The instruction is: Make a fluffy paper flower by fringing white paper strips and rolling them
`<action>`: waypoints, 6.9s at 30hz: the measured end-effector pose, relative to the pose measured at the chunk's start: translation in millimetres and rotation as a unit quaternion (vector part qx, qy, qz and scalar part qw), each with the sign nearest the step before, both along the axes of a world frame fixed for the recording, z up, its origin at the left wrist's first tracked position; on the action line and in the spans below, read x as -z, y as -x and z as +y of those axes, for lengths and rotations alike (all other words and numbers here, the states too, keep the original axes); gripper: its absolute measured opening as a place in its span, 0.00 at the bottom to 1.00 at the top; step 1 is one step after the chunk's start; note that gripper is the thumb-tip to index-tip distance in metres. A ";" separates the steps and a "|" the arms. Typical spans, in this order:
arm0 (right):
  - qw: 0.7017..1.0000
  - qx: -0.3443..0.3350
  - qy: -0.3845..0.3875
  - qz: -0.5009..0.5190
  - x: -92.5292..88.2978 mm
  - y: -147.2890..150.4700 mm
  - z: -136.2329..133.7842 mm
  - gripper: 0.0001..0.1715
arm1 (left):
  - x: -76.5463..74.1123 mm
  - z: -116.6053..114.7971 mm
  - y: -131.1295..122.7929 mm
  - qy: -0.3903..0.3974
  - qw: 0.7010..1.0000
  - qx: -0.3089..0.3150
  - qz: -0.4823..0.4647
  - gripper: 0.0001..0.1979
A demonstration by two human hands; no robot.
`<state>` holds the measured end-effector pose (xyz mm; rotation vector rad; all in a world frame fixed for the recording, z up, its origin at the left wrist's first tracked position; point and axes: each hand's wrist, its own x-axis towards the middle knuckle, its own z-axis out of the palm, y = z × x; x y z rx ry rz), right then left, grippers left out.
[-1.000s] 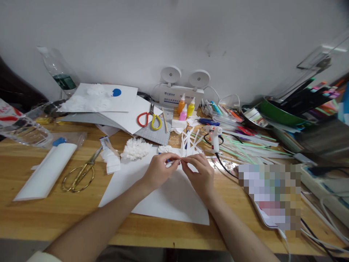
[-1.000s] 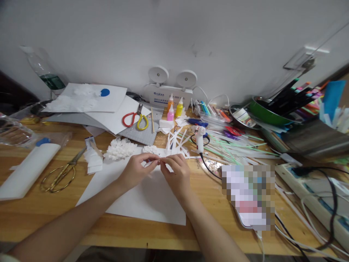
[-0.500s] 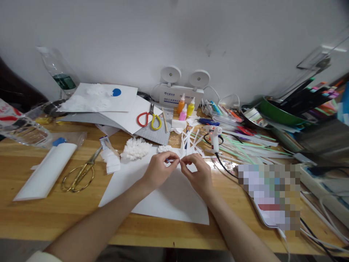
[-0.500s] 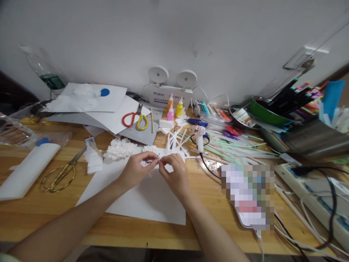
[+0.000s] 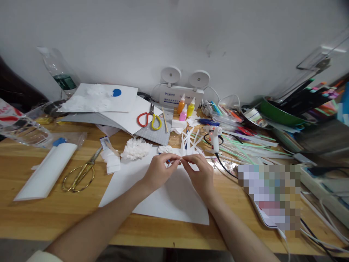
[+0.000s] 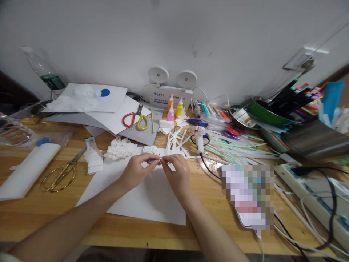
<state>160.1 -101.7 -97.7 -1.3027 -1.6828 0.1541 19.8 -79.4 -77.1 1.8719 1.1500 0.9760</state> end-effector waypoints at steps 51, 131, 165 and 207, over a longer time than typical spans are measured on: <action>0.998 0.001 -0.065 -0.011 -3.5 3.1 -1.7 0.05 | 1.7 0.7 0.6 0.008 1.000 -0.004 -0.003 0.07; 0.998 0.024 -0.065 -0.009 2.0 5.5 -2.1 0.06 | -2.1 -1.4 -0.3 0.099 0.992 0.020 -0.076 0.09; 0.999 -0.035 0.007 0.002 0.4 4.2 -0.2 0.04 | 3.9 -0.6 0.8 -0.019 1.000 -0.008 -0.008 0.06; 0.992 -0.073 0.073 0.067 -1.0 3.9 -1.6 0.03 | -0.7 1.5 2.9 0.050 0.997 0.010 -0.052 0.07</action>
